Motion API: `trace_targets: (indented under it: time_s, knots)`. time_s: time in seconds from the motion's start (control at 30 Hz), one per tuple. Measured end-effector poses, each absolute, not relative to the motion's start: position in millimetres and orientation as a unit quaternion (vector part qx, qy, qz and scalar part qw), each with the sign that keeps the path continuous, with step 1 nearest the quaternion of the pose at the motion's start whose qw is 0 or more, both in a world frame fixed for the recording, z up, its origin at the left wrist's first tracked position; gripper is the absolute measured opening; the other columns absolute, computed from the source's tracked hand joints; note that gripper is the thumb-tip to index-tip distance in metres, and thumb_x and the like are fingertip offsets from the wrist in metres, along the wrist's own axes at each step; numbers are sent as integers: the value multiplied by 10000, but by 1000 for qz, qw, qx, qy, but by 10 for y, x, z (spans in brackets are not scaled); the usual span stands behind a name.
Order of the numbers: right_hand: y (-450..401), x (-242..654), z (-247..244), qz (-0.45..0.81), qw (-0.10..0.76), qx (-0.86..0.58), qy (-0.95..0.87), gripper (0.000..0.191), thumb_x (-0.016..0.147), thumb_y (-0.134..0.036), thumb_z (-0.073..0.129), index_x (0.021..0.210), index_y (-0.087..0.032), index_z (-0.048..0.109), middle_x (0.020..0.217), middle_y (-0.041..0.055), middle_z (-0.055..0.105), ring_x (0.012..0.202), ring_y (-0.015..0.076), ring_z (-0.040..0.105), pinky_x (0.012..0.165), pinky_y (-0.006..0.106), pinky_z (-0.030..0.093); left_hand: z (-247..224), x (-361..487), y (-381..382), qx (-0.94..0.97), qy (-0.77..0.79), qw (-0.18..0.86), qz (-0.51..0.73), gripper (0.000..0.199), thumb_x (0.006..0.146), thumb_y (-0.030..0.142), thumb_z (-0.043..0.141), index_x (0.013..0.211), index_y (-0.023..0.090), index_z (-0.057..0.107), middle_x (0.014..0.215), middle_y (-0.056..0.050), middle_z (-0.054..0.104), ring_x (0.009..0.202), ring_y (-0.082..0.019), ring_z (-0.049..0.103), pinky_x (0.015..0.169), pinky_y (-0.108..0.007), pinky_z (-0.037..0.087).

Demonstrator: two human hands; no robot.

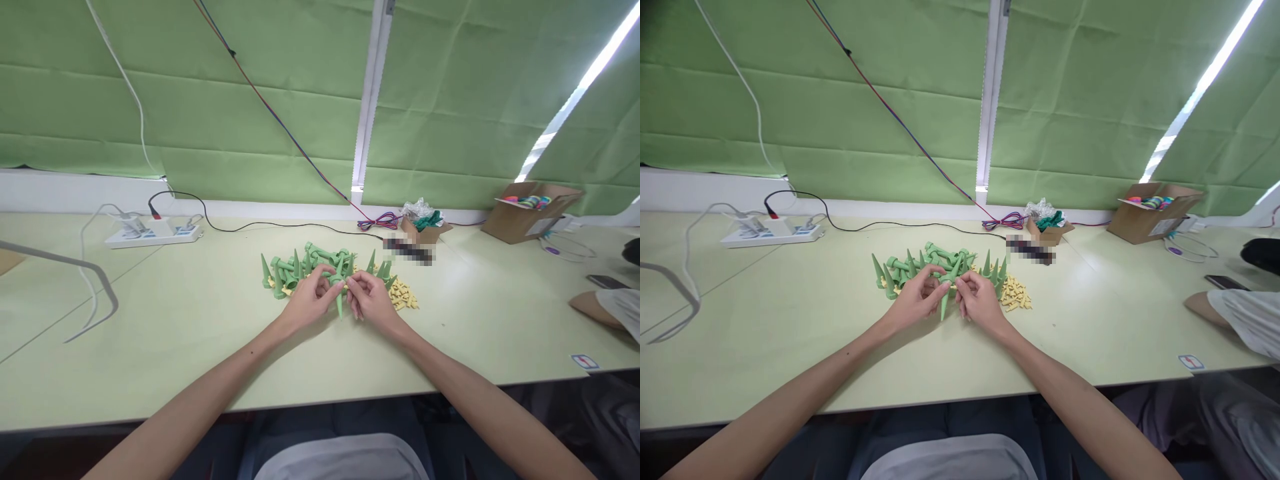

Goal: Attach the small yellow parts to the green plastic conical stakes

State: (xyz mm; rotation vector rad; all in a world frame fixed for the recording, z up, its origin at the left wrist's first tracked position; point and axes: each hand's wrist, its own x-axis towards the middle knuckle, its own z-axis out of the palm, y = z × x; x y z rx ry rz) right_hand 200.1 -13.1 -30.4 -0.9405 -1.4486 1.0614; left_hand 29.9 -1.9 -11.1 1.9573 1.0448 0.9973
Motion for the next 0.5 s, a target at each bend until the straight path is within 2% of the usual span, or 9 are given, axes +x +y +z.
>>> trace_targets:
  time_s: [0.27,0.5]
  knots:
    - [-140,2010,-272,452,526,-398,-601,353,866,-539,569,751,-216,483,550,-49,548,315,99,473,291,224,332,-99,294,-42,789,395,286,374,414,865,479,557,1181,228,468,726,28,566,521,-121,520,508,-238,413]
    - [-145,2012,-265,458,522,-400,-598,354,873,-529,562,735,-216,472,524,-51,539,312,100,469,291,214,320,-123,278,-24,809,382,248,372,377,869,445,563,1169,225,503,759,21,581,521,-105,524,523,-232,426]
